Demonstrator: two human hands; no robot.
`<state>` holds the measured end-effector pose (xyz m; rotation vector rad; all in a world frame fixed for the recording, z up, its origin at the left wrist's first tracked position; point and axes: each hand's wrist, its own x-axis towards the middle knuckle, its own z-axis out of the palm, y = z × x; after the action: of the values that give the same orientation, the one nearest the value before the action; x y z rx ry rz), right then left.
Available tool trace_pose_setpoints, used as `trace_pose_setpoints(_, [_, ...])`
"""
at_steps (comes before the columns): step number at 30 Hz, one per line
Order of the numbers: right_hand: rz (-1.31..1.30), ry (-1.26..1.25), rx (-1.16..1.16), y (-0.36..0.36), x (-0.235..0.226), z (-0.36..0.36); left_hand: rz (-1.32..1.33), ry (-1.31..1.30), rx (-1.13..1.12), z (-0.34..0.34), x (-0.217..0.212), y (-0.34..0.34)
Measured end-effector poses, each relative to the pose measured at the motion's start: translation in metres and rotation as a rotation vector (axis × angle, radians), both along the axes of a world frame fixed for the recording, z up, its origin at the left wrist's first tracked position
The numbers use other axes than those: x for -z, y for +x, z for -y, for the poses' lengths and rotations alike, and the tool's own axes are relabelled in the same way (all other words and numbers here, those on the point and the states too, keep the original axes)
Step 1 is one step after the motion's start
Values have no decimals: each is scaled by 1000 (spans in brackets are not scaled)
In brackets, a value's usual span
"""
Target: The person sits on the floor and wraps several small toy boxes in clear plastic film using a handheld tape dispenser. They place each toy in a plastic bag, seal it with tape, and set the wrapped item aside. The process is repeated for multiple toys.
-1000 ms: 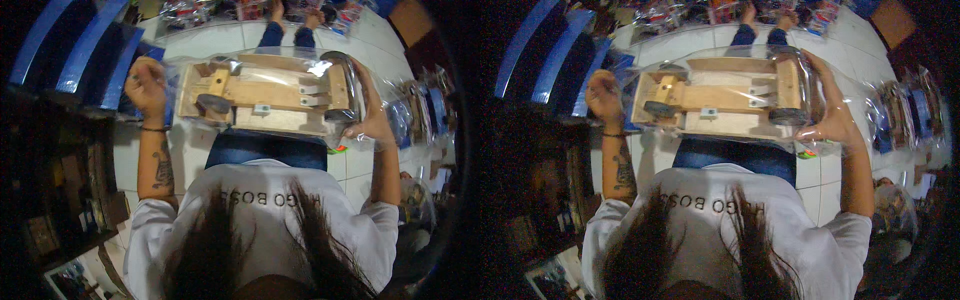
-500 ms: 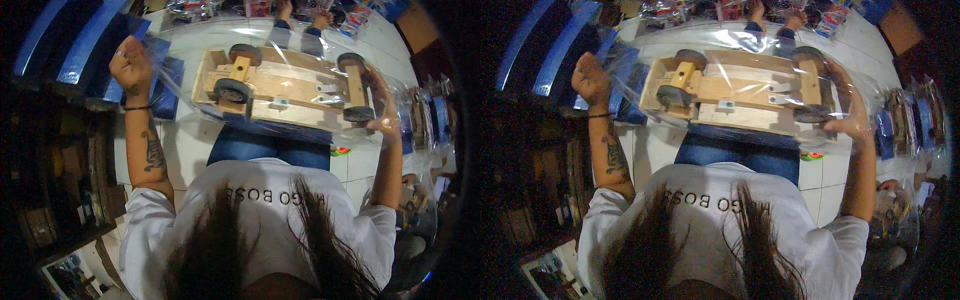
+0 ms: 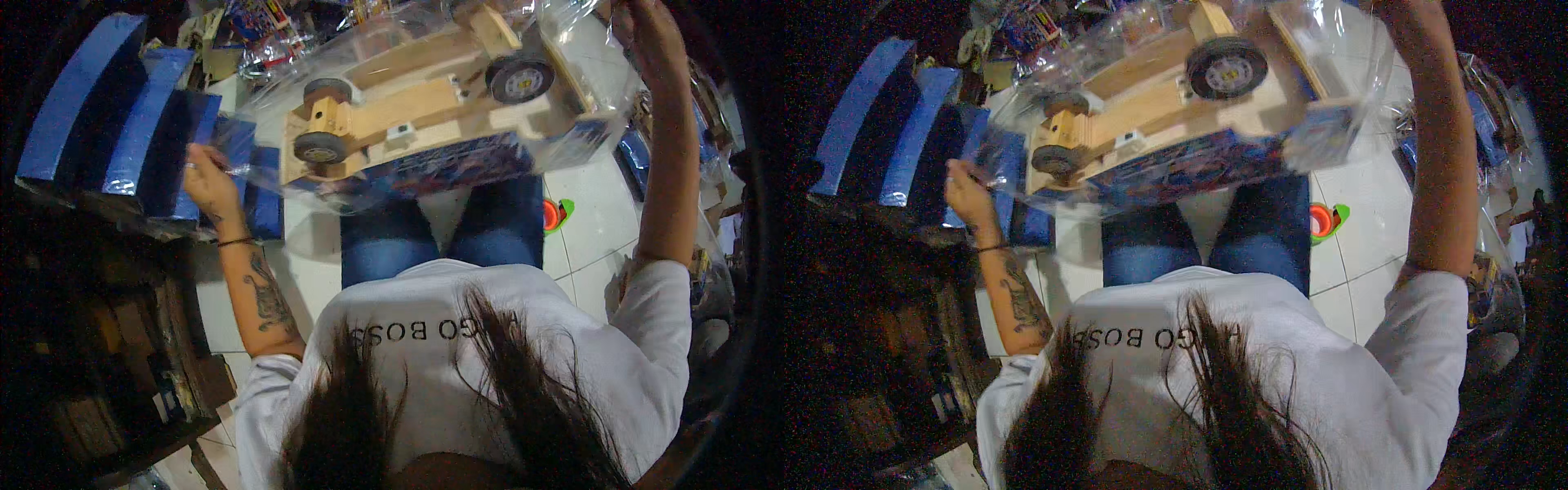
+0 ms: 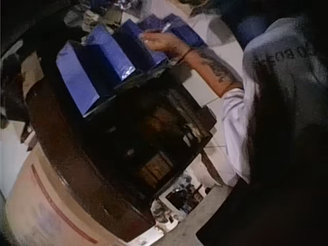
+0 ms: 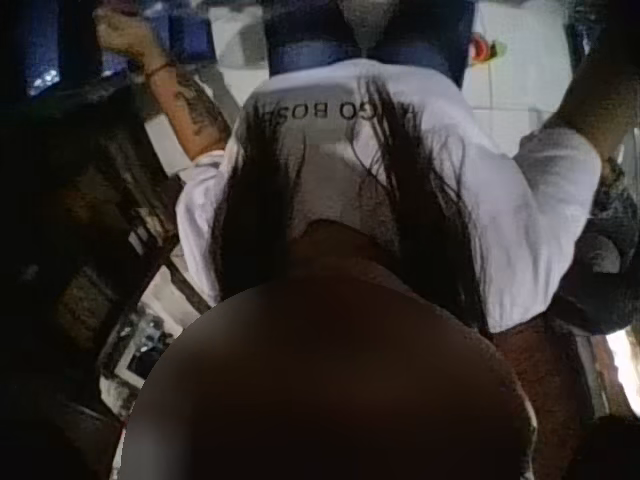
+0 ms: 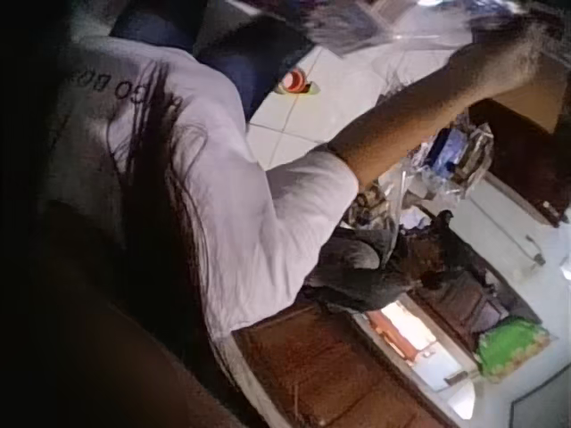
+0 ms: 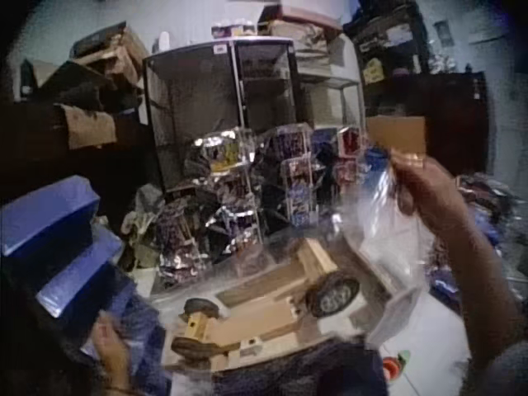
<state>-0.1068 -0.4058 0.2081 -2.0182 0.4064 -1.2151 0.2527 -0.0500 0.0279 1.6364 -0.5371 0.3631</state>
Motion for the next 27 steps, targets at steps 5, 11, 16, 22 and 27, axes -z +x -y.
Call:
trace_pose_setpoints(5, [-108, -731, 168, 90, -54, -59, 157, -16, 67, 61, -1, -33])
trace_pose_setpoints(11, [-837, -872, -164, 191, 14, -105, 25, -29, 992, 203, -18, -113])
trace_pose_setpoints(16, [-798, -856, -373, 217, 67, -70, 99, 180, 561, 221, 26, -106])
trace_pose_setpoints(22, [-776, -660, -904, 169, 61, -15, -261, 28, 550, 202, 54, -78])
trace_pose_setpoints(27, [-1648, -873, -491, 138, 31, 33, -268, -81, 505, 196, 55, -40])
